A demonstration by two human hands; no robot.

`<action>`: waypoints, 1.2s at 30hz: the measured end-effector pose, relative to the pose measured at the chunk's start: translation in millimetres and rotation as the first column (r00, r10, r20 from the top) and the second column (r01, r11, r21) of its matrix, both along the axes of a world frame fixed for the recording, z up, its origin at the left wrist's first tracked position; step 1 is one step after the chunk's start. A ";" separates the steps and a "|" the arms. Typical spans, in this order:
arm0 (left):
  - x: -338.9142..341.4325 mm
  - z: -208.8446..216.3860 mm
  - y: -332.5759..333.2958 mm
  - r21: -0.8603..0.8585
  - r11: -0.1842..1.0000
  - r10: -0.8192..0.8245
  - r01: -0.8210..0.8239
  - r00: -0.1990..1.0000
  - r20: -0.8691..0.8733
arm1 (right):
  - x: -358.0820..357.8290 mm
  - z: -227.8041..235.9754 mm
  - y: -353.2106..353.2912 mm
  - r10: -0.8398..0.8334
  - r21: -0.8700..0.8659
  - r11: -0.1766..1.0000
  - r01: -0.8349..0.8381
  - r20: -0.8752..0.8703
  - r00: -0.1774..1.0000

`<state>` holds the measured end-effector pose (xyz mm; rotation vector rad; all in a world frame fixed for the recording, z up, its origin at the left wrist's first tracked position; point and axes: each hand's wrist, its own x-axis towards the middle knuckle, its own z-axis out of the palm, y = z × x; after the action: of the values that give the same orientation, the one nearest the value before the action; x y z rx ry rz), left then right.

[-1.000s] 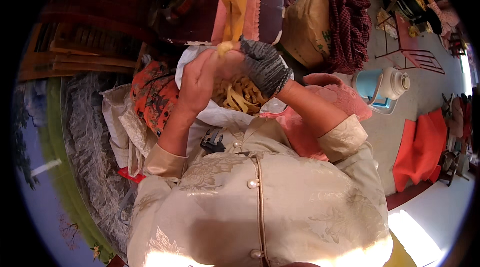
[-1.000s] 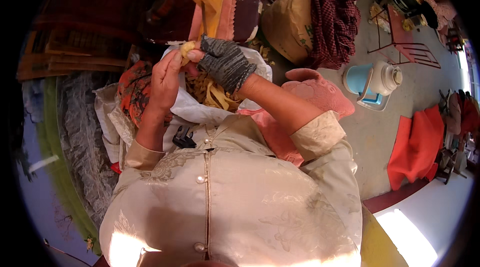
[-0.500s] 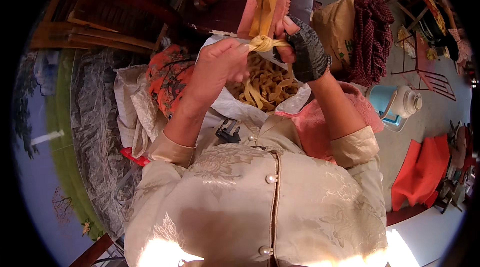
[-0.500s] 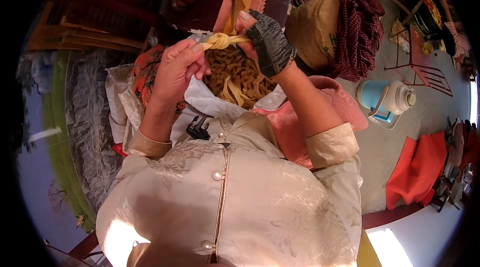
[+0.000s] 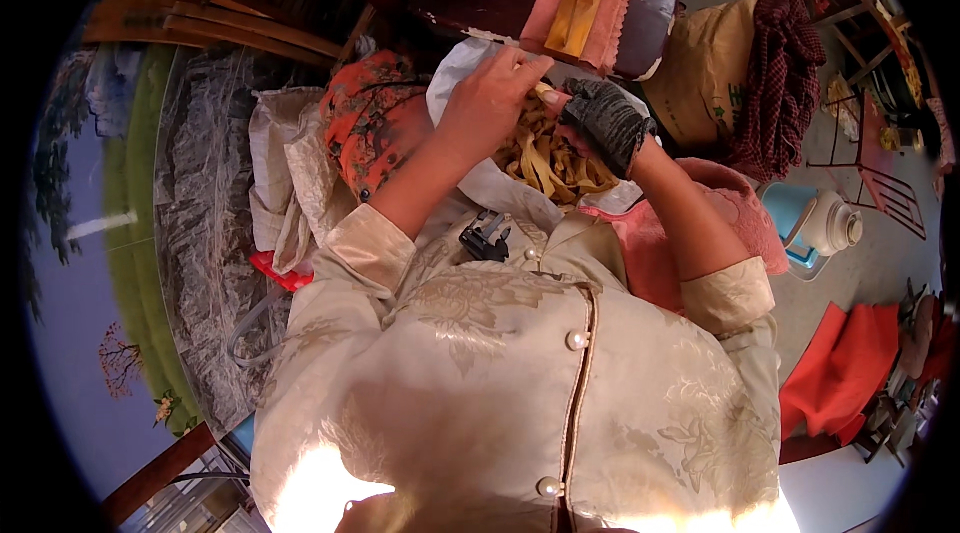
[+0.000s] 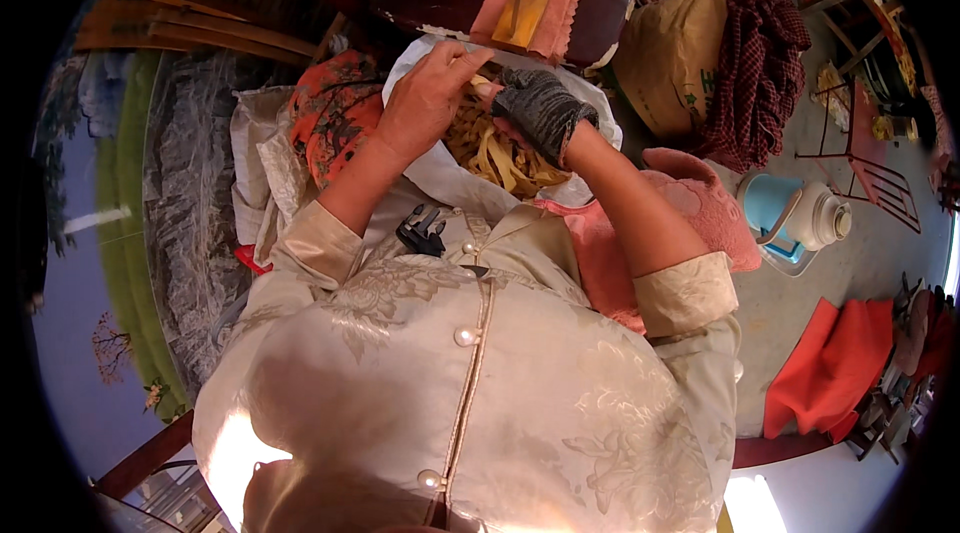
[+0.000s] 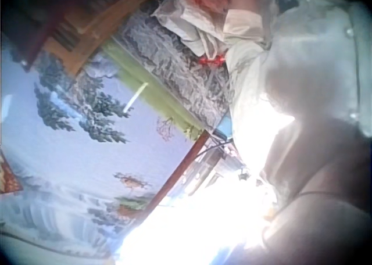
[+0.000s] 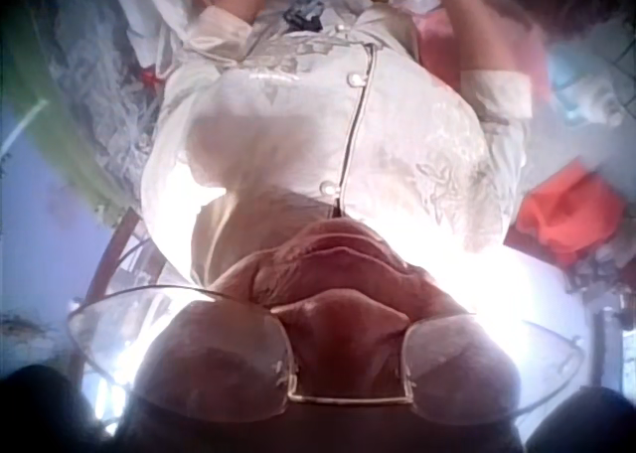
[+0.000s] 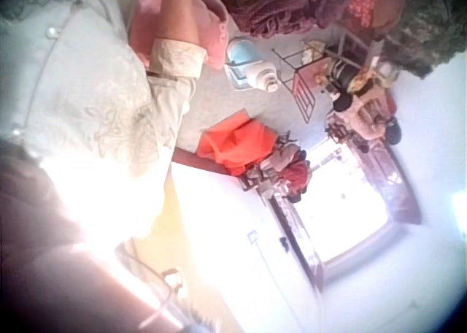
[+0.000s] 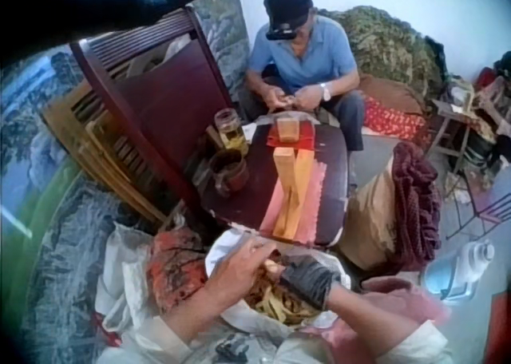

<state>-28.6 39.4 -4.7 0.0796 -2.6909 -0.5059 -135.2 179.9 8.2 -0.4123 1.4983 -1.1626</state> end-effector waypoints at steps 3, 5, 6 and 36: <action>-6.9 -6.6 -18.4 -0.115 0.992 -0.066 0.057 0.995 -0.070 | 3.9 -3.2 -4.5 -0.093 -0.144 0.987 0.072 -0.146 0.985; -10.6 -10.4 -31.2 -0.158 0.983 -0.114 0.098 0.989 -0.097 | 6.9 -9.7 -8.7 -0.133 -0.235 0.970 0.064 -0.294 0.946; -13.7 -13.1 -37.7 -0.180 0.977 -0.139 0.118 0.984 -0.110 | 7.5 -10.7 -10.6 -0.158 -0.278 0.959 0.054 -0.364 0.918; -84.8 -35.6 -52.6 0.721 0.621 0.045 -0.308 0.932 0.360 | -80.4 -52.3 -33.0 0.089 0.158 0.978 0.137 -0.906 0.413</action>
<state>-113.4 -13.1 -40.3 0.7191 -2.4766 -1.6730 -215.6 146.9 -44.1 -1.0003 2.5789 -0.7495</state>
